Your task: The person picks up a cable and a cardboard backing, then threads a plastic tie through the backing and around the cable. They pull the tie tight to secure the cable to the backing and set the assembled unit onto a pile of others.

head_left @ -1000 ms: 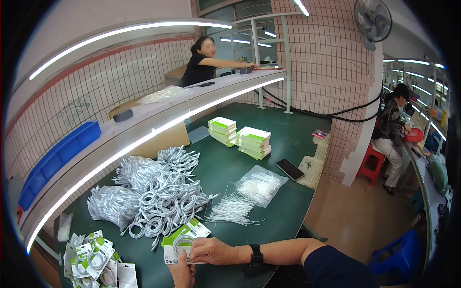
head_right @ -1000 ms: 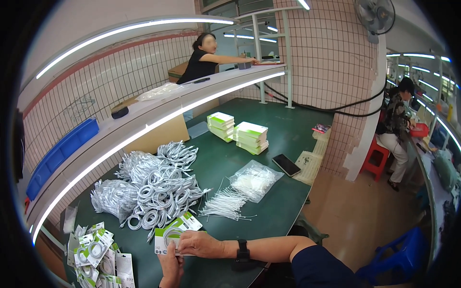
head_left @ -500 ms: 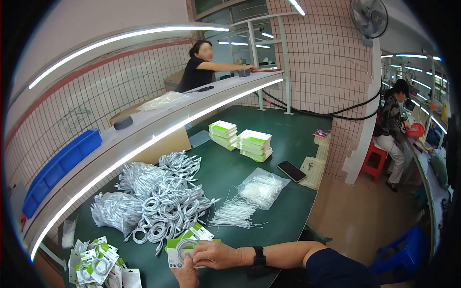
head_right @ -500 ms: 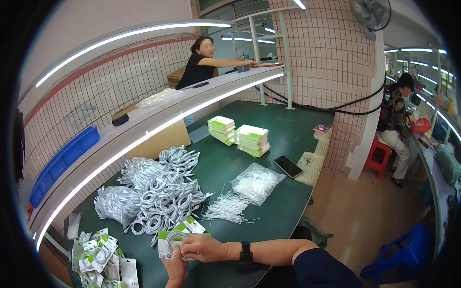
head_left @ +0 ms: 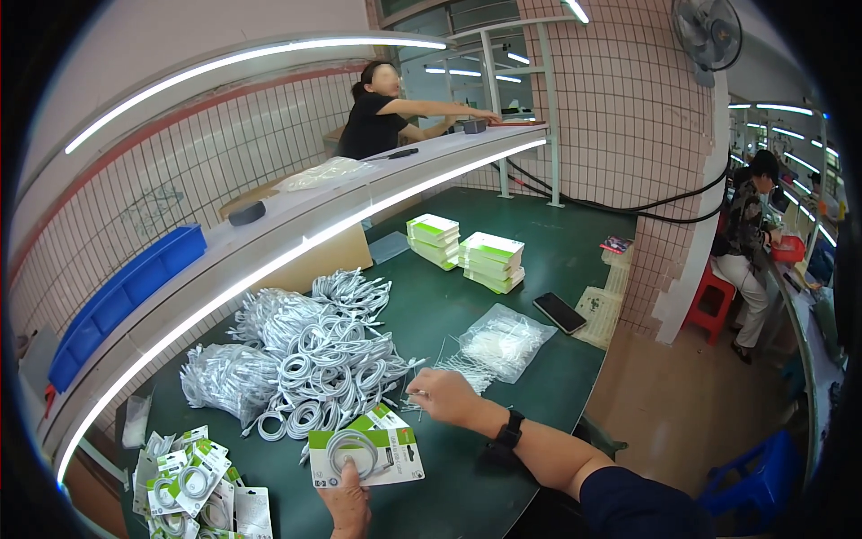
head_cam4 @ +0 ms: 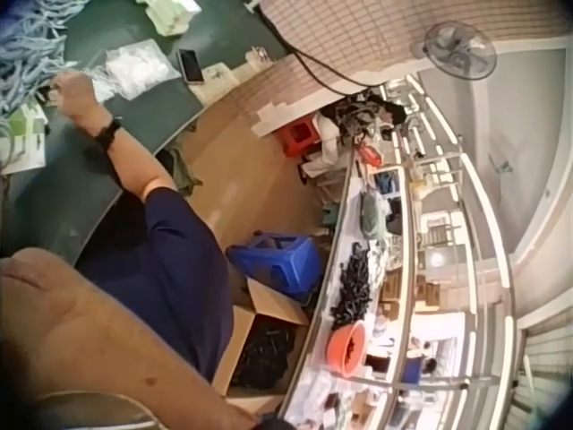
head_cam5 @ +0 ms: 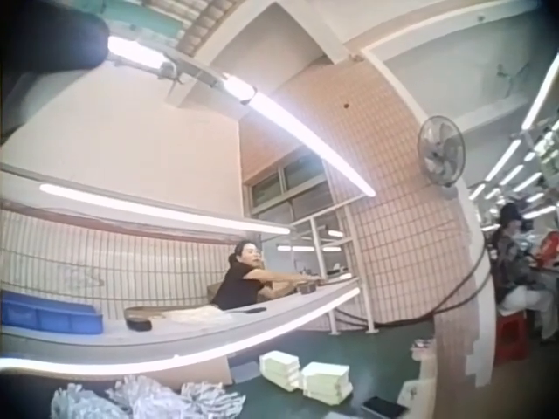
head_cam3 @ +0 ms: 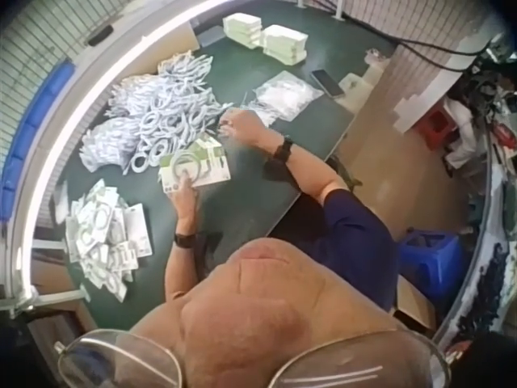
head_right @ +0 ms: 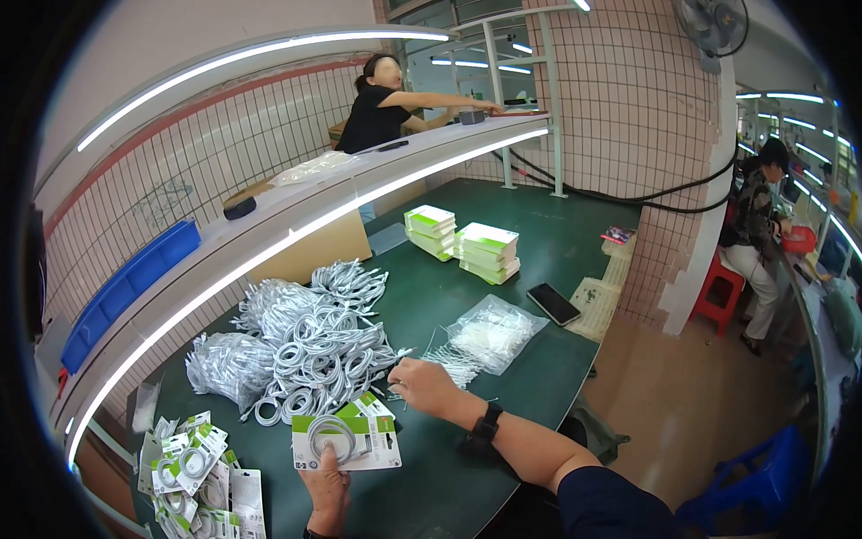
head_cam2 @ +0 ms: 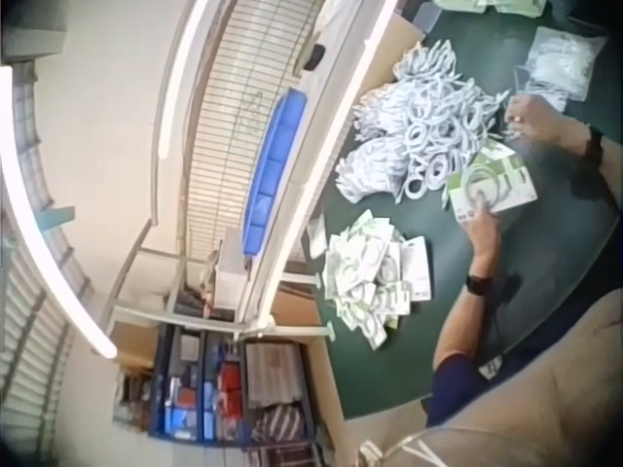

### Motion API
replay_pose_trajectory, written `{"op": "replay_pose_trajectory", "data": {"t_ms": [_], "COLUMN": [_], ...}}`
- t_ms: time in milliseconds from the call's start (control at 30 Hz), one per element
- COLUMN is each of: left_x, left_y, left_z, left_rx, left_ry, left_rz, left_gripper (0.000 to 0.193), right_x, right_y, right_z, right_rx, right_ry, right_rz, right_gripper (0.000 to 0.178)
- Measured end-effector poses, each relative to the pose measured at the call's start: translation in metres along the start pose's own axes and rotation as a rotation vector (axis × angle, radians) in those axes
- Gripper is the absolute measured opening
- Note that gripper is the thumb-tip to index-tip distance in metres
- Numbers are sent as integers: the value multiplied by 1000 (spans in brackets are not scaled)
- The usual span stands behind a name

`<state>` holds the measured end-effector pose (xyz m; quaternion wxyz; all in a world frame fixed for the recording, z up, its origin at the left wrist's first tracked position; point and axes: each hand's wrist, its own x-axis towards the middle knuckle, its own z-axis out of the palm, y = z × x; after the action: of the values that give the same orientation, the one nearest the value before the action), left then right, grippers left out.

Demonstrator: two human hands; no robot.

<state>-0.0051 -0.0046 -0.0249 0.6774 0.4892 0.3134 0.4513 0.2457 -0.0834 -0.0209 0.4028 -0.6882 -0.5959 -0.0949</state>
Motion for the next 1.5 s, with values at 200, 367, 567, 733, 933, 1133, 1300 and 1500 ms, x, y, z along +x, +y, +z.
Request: {"op": "replay_pose_trajectory", "data": {"t_ms": [200,367,567,733,933,1133,1300,1500], "left_x": [0,7,0,7,4,4,2,4], "left_y": [1,-2,-2,-9,-9,-7,-6,-8], "left_z": [-2,-2,-2,-4,-6,-4,-3,-5], "left_rx": [-12,-31,8,-1,33,-8,-25,3], "left_ry": [-17,-2,-26,-10,-21,-6,-15,-46], "left_rz": [-35,-41,-41,-31,-31,-29,-32,-52], "left_gripper": [31,31,30,31,31,33,33,34], "right_x": [-5,2,1,1,4,3,3,3], "right_y": [45,49,46,40,39,34,32,34], "right_z": [5,8,10,6,3,-1,-4,-5], "right_rx": [-420,-419,-502,-520,-490,-453,-444,-431], "right_ry": [-331,-387,-371,-362,-354,-312,-331,-336], "right_rz": [226,250,274,290,300,320,313,325], "right_gripper": [21,18,14,12,11,14,13,12]}}
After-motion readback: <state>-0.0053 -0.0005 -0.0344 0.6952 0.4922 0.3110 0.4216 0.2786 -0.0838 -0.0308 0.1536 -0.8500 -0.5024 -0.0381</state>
